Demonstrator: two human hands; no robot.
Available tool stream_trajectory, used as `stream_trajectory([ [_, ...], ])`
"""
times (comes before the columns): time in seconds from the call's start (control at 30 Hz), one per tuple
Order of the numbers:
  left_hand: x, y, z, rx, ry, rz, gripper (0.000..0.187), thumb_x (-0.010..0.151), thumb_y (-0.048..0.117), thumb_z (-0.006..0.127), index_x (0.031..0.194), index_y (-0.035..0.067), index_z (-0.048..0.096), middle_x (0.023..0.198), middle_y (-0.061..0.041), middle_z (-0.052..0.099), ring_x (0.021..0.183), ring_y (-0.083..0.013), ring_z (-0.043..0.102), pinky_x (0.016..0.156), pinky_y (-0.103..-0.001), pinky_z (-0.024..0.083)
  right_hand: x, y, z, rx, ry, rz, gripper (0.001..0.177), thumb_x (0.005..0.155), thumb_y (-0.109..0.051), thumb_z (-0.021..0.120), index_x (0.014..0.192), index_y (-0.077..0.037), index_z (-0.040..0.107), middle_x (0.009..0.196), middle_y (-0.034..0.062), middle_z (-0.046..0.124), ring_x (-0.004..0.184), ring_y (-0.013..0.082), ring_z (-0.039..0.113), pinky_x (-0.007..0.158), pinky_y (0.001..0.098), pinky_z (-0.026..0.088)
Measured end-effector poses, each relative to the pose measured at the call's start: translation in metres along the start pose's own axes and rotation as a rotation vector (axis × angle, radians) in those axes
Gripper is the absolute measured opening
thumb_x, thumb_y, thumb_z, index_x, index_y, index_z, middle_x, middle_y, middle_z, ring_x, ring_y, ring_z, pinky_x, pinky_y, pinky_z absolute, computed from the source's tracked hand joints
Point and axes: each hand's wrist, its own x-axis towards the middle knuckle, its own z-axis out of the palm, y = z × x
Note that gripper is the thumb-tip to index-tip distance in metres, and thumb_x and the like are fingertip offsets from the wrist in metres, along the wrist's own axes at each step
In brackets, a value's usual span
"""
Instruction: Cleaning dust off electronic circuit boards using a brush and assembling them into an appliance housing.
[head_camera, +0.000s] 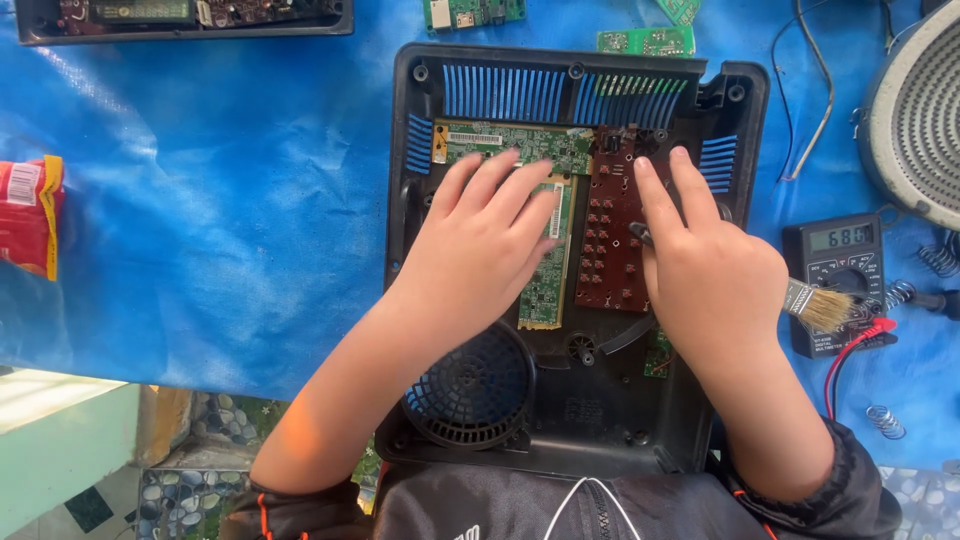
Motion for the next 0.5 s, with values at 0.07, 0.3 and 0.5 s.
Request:
stream_trajectory([
  [0.07, -0.012, 0.007, -0.001, 0.016, -0.068, -0.01, 0.029, 0.094, 0.031, 0.074, 0.115, 0.013, 0.067, 0.133, -0.006, 0.064, 0.126, -0.0293, 0.056, 0.111, -0.047, 0.039, 0.0, 0.0, 0.002, 0.014, 0.01, 0.005, 0.065, 0.086, -0.033, 0.069, 0.151, -0.033, 0.064, 0.152, -0.0054, 0.065, 0.045, 0.0088, 0.053, 0.041, 0.0221, 0.036],
  [0.3, -0.028, 0.017, 0.009, 0.059, -0.173, -0.035, 0.056, 0.084, 0.042, 0.08, 0.13, 0.014, 0.065, 0.139, -0.001, 0.063, 0.126, -0.0256, 0.058, 0.1, -0.047, 0.041, -0.001, 0.0, 0.005, -0.011, 0.019, 0.0, 0.062, 0.086, -0.035, 0.069, 0.148, -0.036, 0.066, 0.152, -0.0086, 0.065, 0.046, 0.0077, 0.053, 0.041, 0.0213, 0.035],
  [0.5, -0.032, 0.023, 0.003, -0.006, -0.215, -0.033, 0.055, 0.082, 0.043, 0.08, 0.129, 0.017, 0.066, 0.139, 0.004, 0.062, 0.127, -0.0272, 0.056, 0.1, -0.051, 0.04, 0.0, -0.001, 0.001, -0.008, 0.018, -0.011, 0.058, 0.088, -0.034, 0.069, 0.146, -0.035, 0.068, 0.15, -0.0078, 0.066, 0.043, 0.0078, 0.049, 0.041, 0.021, 0.033],
])
